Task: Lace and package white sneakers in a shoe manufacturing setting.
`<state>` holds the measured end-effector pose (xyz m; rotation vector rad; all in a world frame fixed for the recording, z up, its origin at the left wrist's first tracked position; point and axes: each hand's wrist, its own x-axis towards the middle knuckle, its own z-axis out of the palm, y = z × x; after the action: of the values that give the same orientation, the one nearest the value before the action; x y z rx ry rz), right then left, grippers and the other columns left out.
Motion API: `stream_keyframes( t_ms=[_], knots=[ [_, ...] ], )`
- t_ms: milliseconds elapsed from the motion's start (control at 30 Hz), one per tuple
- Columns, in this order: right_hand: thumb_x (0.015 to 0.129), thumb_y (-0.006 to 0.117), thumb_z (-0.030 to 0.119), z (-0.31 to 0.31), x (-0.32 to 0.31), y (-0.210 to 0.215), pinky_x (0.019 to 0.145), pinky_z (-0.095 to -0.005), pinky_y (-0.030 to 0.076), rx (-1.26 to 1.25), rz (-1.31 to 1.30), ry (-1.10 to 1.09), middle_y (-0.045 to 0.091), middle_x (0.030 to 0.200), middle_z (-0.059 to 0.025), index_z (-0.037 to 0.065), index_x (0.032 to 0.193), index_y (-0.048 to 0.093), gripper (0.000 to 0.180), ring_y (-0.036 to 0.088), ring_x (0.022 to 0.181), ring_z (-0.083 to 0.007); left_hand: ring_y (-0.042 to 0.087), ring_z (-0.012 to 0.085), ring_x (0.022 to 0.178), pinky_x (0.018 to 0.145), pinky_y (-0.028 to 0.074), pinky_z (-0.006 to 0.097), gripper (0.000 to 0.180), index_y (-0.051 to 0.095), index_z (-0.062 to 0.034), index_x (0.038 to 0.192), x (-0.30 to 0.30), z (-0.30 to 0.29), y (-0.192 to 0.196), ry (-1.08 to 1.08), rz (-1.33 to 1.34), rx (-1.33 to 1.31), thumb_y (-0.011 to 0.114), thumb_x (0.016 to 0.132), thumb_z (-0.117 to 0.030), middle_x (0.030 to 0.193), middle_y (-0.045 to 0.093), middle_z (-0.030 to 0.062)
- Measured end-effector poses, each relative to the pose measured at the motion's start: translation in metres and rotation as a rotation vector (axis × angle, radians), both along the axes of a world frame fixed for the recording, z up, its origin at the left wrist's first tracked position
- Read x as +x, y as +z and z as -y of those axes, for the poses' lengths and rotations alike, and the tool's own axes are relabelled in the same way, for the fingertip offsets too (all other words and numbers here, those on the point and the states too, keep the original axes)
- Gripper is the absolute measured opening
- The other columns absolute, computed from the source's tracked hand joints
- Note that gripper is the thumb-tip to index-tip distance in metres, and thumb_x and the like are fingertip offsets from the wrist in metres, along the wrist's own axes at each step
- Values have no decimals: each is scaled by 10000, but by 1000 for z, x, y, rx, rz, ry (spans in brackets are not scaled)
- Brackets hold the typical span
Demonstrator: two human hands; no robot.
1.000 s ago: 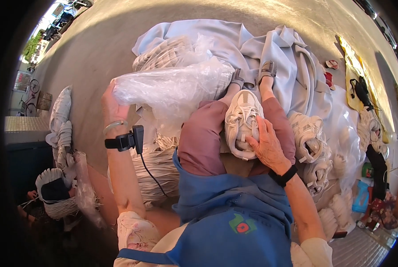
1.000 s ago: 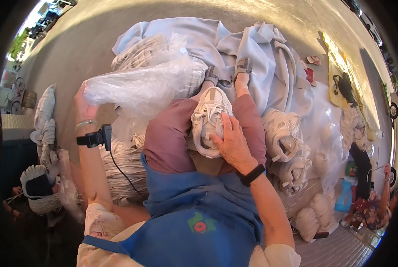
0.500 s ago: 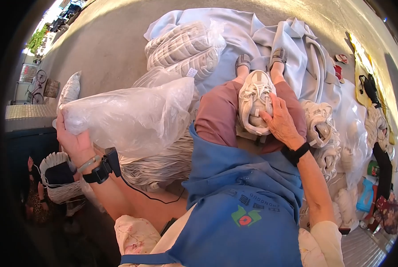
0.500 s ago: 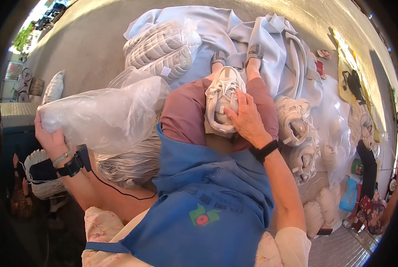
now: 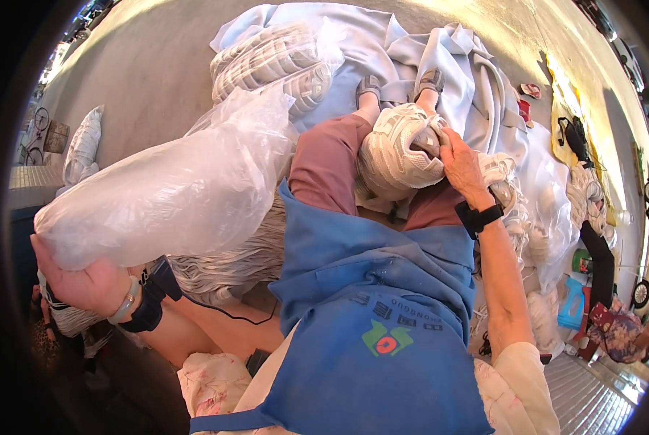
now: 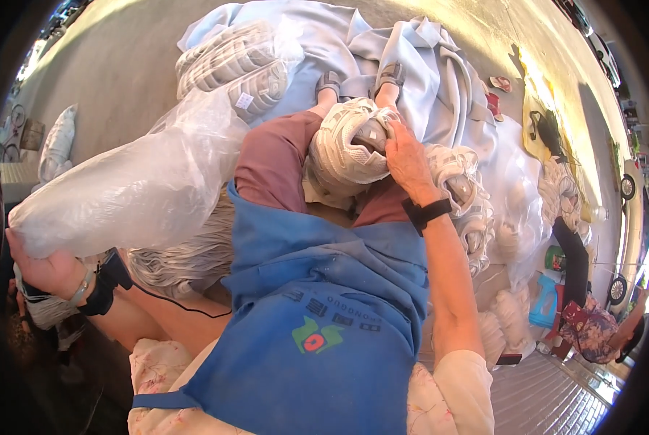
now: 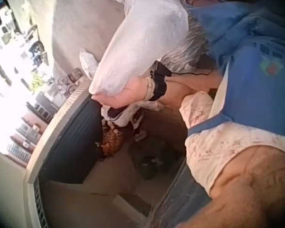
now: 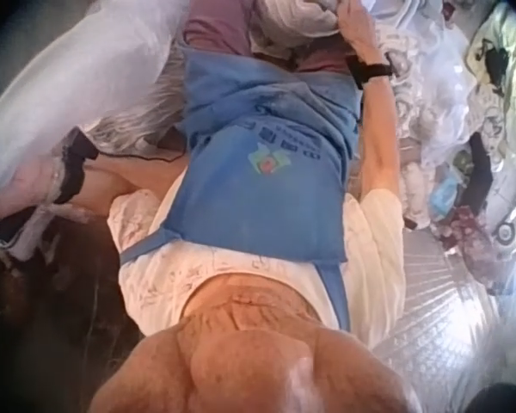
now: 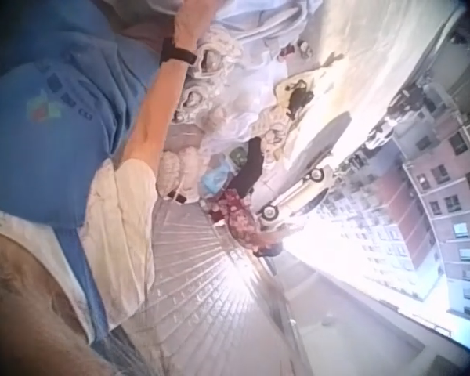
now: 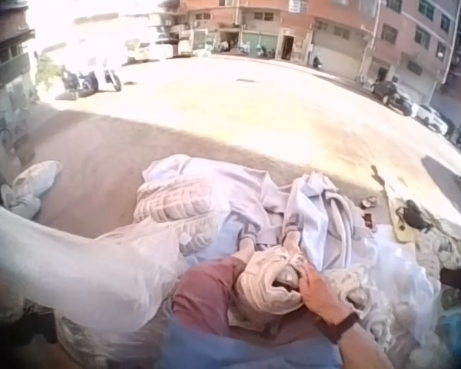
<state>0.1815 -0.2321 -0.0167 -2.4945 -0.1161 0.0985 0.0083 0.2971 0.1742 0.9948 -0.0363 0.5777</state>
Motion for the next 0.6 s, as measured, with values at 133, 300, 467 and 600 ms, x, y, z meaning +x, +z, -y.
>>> stream_keyframes(
  t_ms=[133, 300, 467, 600],
  knots=[
    [889, 490, 148, 7, -4, -13, 902, -450, 437, 88, -34, 40, 567, 1188, -262, 36, 1232, 530, 363, 544, 1077, -435, 551, 303, 1139, 1022, 377, 472, 368, 563, 4, 1211, 1, 24, -51, -125, -32, -198, 460, 981, -265, 1231, 598, 156],
    [887, 517, 113, 19, -7, -7, 897, -343, 447, 334, -160, -44, 630, 1108, -201, 58, 1309, 508, 425, 603, 1006, -255, 566, 259, 1079, 986, 398, 438, 308, 565, 1, 1129, 6, 71, -73, -58, -169, -142, 476, 964, -243, 1119, 621, 130],
    [887, 522, 110, 10, -21, 14, 923, -334, 434, 152, -27, -30, 640, 1077, -170, 31, 1301, 515, 421, 596, 1017, -245, 576, 161, 845, 784, 457, 306, 217, 547, -29, 953, 1, 86, -111, -173, -278, 51, 524, 921, -242, 897, 608, 84],
    [916, 523, 129, 40, -14, 15, 872, -326, 478, 366, -89, -198, 649, 1070, -101, 2, 1317, 492, 422, 613, 1002, -215, 510, 63, 694, 628, 407, 209, 171, 548, -32, 901, 7, 127, -123, -348, -482, -12, 586, 892, -199, 794, 580, 18]
  ],
)
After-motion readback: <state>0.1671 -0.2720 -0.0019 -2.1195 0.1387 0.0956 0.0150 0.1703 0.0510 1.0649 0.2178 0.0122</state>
